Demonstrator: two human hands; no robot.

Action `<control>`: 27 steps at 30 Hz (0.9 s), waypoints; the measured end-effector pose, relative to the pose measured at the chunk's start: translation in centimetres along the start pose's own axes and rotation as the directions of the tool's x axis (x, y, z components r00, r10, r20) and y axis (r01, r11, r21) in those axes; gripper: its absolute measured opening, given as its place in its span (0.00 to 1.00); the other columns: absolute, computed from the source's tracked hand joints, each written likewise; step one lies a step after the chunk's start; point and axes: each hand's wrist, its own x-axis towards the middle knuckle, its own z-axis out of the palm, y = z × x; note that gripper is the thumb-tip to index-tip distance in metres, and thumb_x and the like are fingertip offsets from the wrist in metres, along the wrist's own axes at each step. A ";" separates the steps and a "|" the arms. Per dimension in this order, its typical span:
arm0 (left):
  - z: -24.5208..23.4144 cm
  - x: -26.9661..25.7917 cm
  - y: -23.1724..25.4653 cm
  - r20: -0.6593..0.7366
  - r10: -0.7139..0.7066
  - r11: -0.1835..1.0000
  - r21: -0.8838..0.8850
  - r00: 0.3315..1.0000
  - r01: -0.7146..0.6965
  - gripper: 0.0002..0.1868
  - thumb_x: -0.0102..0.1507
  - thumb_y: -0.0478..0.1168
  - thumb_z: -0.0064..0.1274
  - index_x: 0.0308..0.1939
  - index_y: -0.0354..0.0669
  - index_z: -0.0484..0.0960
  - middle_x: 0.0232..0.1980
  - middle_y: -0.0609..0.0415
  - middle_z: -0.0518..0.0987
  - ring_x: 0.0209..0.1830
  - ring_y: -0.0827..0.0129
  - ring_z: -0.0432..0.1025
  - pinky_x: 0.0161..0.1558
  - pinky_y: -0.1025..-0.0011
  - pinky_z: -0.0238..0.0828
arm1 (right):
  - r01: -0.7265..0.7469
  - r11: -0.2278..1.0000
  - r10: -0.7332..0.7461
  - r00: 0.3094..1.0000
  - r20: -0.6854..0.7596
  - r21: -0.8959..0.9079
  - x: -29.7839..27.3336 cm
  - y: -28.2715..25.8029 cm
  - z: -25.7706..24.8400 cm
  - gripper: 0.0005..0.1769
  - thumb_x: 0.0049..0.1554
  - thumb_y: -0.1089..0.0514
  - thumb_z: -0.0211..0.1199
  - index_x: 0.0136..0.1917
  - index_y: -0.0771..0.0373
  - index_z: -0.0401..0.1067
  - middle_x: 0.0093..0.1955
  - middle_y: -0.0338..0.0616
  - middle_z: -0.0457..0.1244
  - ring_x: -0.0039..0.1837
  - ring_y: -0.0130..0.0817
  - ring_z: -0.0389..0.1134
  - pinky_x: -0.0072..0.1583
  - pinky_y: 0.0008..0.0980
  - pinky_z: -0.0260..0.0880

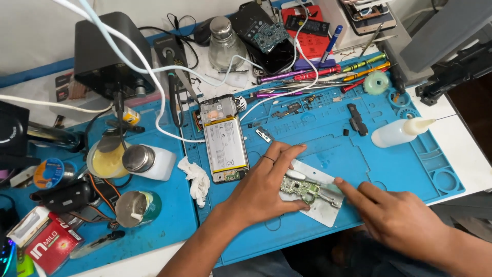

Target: Cleaning a mobile phone circuit board with a toothbrush and cleaning solution on a repair bench.

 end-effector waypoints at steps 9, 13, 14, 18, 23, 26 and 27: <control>-0.3 -1.2 1.5 -0.054 0.127 0.926 0.365 0.990 -0.099 0.61 0.48 0.50 0.78 0.74 0.38 0.54 0.72 0.37 0.58 0.70 0.43 0.58 0.65 0.46 0.61 | 0.077 0.996 -0.075 0.996 -0.051 0.037 -0.1 -1.1 -1.0 0.41 0.56 0.47 0.55 0.80 0.49 0.46 0.50 0.34 0.59 0.26 0.40 0.69 0.29 0.43 0.72; 1.9 -9.5 2.8 -0.174 0.244 0.886 0.439 0.954 -0.146 0.33 0.64 0.46 0.66 0.67 0.36 0.69 0.69 0.33 0.68 0.64 0.38 0.68 0.59 0.39 0.64 | 0.056 0.997 -0.055 0.998 -0.017 0.045 -0.1 -0.2 0.3 0.46 0.53 0.47 0.56 0.81 0.42 0.43 0.53 0.29 0.60 0.27 0.41 0.70 0.29 0.43 0.73; 4.7 -13.5 0.0 -0.066 -0.010 0.959 0.282 0.998 0.029 0.22 0.65 0.46 0.62 0.60 0.43 0.78 0.53 0.44 0.76 0.47 0.52 0.73 0.44 0.51 0.69 | 0.025 0.999 -0.027 0.999 -0.044 -0.038 0.0 0.1 0.4 0.47 0.52 0.43 0.56 0.81 0.43 0.44 0.50 0.30 0.59 0.28 0.39 0.68 0.28 0.42 0.71; 15.4 -9.9 -9.3 -0.286 -0.499 0.848 0.031 0.818 0.529 0.31 0.52 0.49 0.68 0.59 0.52 0.81 0.49 0.54 0.80 0.47 0.62 0.71 0.46 0.62 0.67 | -0.050 0.991 0.045 0.998 -0.038 -0.124 0.7 0.5 0.0 0.45 0.53 0.41 0.53 0.81 0.40 0.43 0.48 0.28 0.59 0.31 0.37 0.68 0.29 0.41 0.70; 18.0 -27.8 -13.5 -0.615 -0.745 0.546 -0.341 0.257 0.766 0.60 0.31 0.53 0.83 0.67 0.55 0.73 0.70 0.53 0.72 0.73 0.56 0.61 0.72 0.60 0.57 | -0.125 0.987 0.129 0.991 0.035 -0.098 -0.7 -0.9 0.2 0.43 0.56 0.38 0.48 0.82 0.35 0.41 0.48 0.26 0.59 0.36 0.36 0.69 0.33 0.41 0.73; 17.6 -28.0 -14.3 -0.532 -0.808 0.501 -0.394 0.254 0.770 0.57 0.36 0.54 0.80 0.68 0.56 0.72 0.71 0.55 0.71 0.74 0.58 0.60 0.73 0.61 0.54 | -0.139 0.987 0.140 0.990 0.012 -0.085 -1.0 -1.1 0.2 0.42 0.56 0.38 0.48 0.82 0.35 0.42 0.47 0.27 0.59 0.38 0.37 0.69 0.33 0.42 0.73; 17.2 -27.7 -14.6 -0.480 -0.840 0.472 -0.418 0.253 0.776 0.55 0.39 0.54 0.78 0.69 0.57 0.71 0.72 0.57 0.70 0.75 0.58 0.59 0.74 0.61 0.53 | -0.149 0.984 0.149 0.989 -0.002 -0.097 -0.8 -0.9 0.0 0.40 0.58 0.42 0.47 0.81 0.35 0.43 0.46 0.27 0.59 0.36 0.37 0.68 0.32 0.42 0.72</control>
